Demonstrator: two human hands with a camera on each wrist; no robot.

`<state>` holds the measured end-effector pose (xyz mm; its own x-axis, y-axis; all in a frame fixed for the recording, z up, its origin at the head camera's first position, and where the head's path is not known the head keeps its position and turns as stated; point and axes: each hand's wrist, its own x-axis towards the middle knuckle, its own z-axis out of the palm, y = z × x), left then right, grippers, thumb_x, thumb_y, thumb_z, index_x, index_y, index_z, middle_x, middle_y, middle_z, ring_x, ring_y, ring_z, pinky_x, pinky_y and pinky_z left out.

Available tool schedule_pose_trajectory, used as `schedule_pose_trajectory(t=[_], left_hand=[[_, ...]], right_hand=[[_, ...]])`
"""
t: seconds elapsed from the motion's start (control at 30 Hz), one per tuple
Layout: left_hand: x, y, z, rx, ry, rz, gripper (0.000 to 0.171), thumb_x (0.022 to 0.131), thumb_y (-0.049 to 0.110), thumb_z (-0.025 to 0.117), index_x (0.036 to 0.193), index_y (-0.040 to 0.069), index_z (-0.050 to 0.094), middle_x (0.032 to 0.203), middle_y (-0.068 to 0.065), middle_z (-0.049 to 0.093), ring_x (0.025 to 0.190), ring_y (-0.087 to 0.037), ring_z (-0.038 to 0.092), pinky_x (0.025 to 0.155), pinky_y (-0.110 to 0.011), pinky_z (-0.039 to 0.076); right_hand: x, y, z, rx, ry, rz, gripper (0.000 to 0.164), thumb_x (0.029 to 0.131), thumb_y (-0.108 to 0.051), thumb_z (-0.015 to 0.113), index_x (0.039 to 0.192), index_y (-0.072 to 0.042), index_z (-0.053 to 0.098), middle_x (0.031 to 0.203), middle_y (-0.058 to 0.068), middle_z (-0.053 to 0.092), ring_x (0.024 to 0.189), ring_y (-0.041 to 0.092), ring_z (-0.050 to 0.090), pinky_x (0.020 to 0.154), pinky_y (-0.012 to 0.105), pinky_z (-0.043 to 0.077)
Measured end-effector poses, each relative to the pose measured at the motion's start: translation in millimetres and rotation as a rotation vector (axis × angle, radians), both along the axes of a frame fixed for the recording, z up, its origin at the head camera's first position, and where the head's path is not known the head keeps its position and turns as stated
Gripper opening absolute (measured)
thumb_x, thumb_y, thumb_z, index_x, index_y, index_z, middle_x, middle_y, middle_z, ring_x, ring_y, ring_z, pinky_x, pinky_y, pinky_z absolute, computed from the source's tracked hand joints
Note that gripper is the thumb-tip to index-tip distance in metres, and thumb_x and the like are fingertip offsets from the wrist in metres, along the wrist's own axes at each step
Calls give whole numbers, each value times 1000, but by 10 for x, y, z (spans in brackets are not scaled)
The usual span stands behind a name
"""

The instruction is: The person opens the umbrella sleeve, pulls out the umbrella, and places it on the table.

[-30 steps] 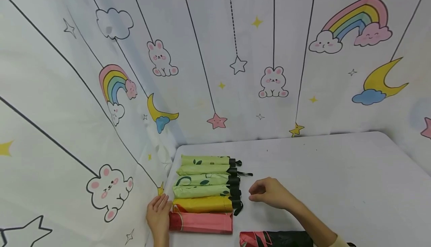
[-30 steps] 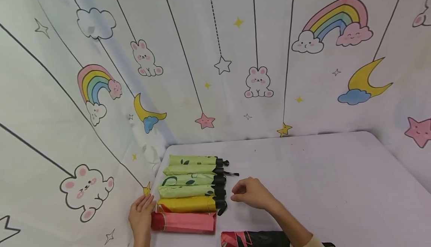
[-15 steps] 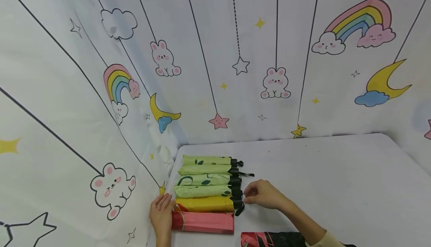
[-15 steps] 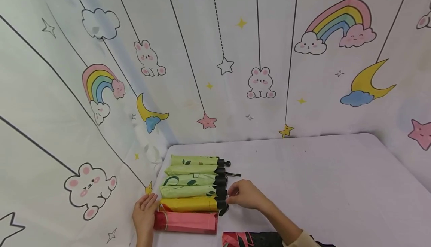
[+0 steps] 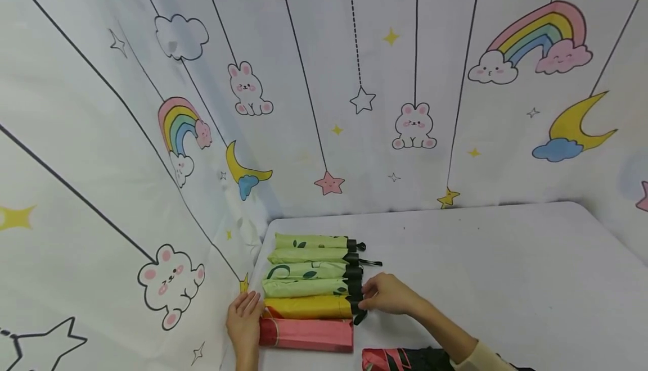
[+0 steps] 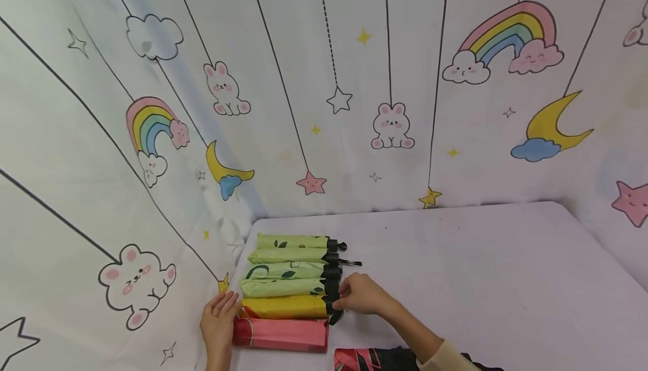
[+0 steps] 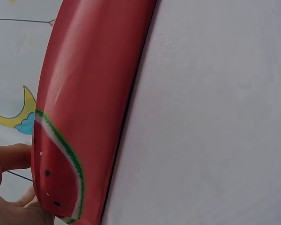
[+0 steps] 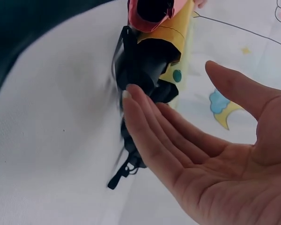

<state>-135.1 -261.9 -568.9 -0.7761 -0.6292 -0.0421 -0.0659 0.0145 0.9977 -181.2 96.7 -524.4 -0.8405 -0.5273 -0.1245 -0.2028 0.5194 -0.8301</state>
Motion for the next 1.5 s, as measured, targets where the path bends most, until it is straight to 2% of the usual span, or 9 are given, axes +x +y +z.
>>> schedule_pose_trajectory(t=[0.17,0.33,0.57,0.8,0.93,1.0,1.13,1.3,1.5], left_hand=[[9,8,-13,6,3,-8,58,93,-8,71,146,-9,45,142,-34,57,114,-21,72,79,-11,56],[4,20,-24,10,14,-13,58,93,-10,70,145,-10,44,142,-35,56,114,-22,72,80,-11,56],[-7,24,-47,-5,-20,-30,59,93,-9,71,145,-10,44,142,-36,55,123,-35,66,79,-11,56],[6,27,-39,-16,-58,-39,62,94,-7,71,147,-10,41,144,-37,54,129,-44,60,78,-12,57],[-4,34,-38,-25,-80,-30,61,94,-5,72,147,-9,42,143,-36,54,129,-43,61,78,-13,57],[-7,34,-37,-26,-89,-28,61,94,-5,72,147,-9,42,143,-36,55,129,-43,60,78,-13,58],[-15,31,-29,-23,-98,-20,58,95,-4,72,146,-9,44,142,-36,56,129,-44,60,79,-14,58],[-23,31,-47,-12,-103,-10,57,95,-3,72,145,-9,45,141,-35,57,126,-40,64,78,-14,58],[-2,15,-65,-11,-89,-3,57,95,-1,74,143,-10,47,139,-35,58,114,-28,72,75,-11,56]], right_hand=[[13,-35,-10,14,-25,0,41,85,-20,85,109,12,74,87,6,76,77,16,69,70,38,61],[19,-79,-13,16,-75,19,31,86,-17,83,100,9,76,75,8,75,66,18,70,61,32,58],[18,-124,-33,-6,-221,-22,25,91,-18,79,95,6,76,78,18,76,76,32,77,68,37,63],[28,-140,-60,-53,-265,-23,34,92,-20,77,103,12,73,86,18,77,83,34,77,74,41,64],[36,-154,-50,-126,-297,-76,36,93,-18,77,105,15,73,91,20,77,85,39,77,76,46,65],[42,-154,-42,-162,-322,-105,32,93,-18,77,102,12,75,93,21,77,85,40,77,74,46,65],[20,-148,-53,-201,-363,-148,37,93,-19,77,106,16,74,99,23,77,86,39,77,75,45,65],[2,-139,-78,-214,-386,-160,38,93,-19,76,108,16,73,102,22,77,87,37,77,77,44,65],[1,-125,-97,-257,-403,-150,36,94,-18,76,108,15,74,102,21,77,90,35,77,80,45,65]])
